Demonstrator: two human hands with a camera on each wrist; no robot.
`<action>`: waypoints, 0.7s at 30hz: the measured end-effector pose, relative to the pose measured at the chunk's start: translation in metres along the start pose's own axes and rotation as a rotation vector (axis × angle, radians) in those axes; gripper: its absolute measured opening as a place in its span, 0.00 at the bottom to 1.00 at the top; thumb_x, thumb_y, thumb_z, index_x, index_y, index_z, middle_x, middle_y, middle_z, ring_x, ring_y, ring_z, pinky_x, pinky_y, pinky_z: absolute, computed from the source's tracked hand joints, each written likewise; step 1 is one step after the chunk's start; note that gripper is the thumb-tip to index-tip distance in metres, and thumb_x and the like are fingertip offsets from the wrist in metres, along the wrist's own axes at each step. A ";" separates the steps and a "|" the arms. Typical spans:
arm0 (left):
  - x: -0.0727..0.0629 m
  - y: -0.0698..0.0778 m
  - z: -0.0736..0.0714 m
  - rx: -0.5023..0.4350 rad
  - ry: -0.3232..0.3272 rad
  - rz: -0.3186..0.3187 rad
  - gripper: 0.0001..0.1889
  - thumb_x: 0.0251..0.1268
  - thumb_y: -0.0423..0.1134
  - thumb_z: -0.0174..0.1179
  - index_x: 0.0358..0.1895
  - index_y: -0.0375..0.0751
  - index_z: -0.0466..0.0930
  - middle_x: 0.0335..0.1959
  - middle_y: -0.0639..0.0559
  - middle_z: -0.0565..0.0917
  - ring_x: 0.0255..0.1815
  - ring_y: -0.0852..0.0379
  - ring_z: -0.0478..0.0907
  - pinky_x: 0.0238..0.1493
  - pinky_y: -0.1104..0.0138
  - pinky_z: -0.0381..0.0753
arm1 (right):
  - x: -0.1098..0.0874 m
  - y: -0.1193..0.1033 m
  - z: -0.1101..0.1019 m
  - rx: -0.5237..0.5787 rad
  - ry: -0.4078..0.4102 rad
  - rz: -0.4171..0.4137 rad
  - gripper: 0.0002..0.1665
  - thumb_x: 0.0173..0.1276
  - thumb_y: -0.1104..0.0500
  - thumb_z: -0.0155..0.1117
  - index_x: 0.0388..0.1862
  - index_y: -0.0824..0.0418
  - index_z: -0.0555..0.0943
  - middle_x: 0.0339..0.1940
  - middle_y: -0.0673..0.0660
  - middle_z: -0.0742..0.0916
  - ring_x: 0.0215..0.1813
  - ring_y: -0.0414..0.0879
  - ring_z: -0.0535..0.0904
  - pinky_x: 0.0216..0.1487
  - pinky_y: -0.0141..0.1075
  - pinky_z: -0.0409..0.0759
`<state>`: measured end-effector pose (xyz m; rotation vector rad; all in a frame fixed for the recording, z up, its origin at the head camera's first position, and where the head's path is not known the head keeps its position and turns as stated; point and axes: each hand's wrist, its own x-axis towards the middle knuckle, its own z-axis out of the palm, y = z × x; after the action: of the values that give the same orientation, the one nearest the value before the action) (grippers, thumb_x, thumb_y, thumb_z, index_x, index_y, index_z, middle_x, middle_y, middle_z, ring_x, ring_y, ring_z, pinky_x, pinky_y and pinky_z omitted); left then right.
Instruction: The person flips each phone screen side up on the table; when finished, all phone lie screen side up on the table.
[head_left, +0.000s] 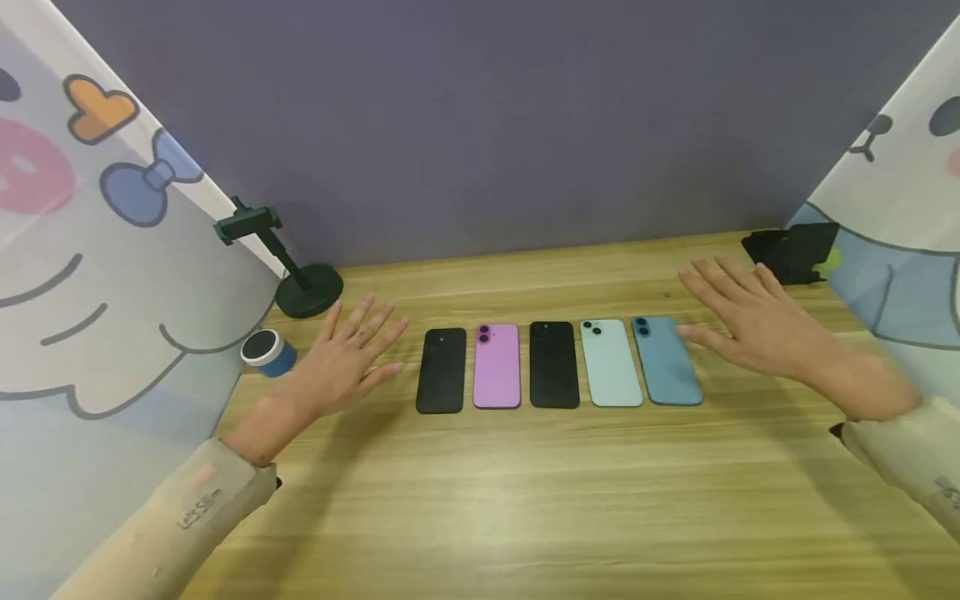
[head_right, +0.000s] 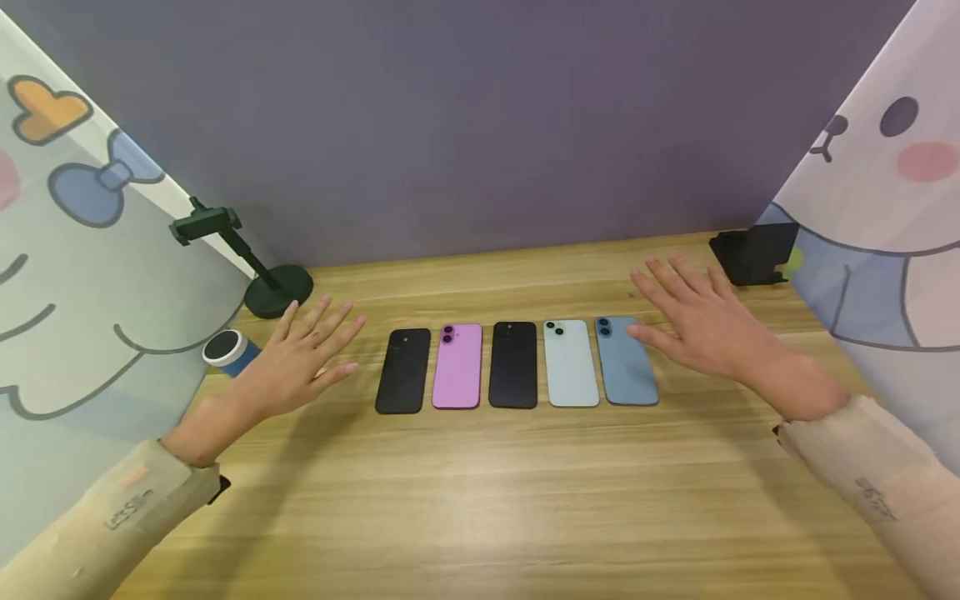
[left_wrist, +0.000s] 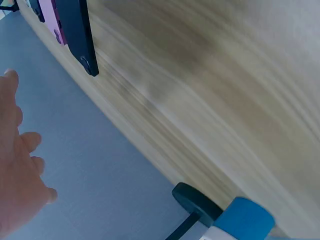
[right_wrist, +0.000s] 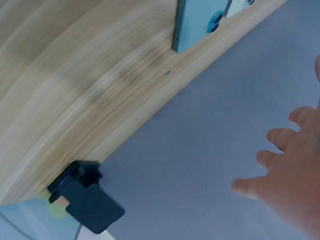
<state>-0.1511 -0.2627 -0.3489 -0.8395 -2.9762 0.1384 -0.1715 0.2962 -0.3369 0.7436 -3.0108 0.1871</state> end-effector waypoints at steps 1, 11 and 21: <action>-0.001 0.002 0.000 -0.027 -0.012 -0.021 0.38 0.77 0.62 0.45 0.82 0.54 0.48 0.83 0.45 0.49 0.84 0.39 0.40 0.78 0.39 0.29 | 0.003 -0.002 -0.001 0.014 -0.022 -0.003 0.51 0.75 0.36 0.55 0.84 0.52 0.43 0.85 0.60 0.48 0.85 0.58 0.34 0.78 0.64 0.31; -0.008 0.017 0.000 -0.488 -0.078 -0.279 0.40 0.77 0.60 0.48 0.82 0.45 0.46 0.68 0.36 0.76 0.69 0.36 0.73 0.67 0.42 0.71 | 0.059 -0.065 0.012 0.257 -0.135 -0.154 0.51 0.72 0.32 0.56 0.84 0.49 0.48 0.82 0.60 0.60 0.81 0.63 0.55 0.75 0.63 0.57; -0.001 0.041 0.017 -0.585 -0.200 -0.372 0.41 0.76 0.58 0.52 0.81 0.39 0.50 0.48 0.44 0.84 0.38 0.54 0.81 0.38 0.61 0.79 | 0.131 -0.135 0.043 0.589 -0.355 -0.248 0.52 0.73 0.38 0.60 0.84 0.52 0.47 0.75 0.62 0.71 0.68 0.57 0.74 0.65 0.53 0.75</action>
<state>-0.1302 -0.2291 -0.3700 -0.2804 -3.3356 -0.7302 -0.2251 0.1119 -0.3573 1.3030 -3.1507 1.0656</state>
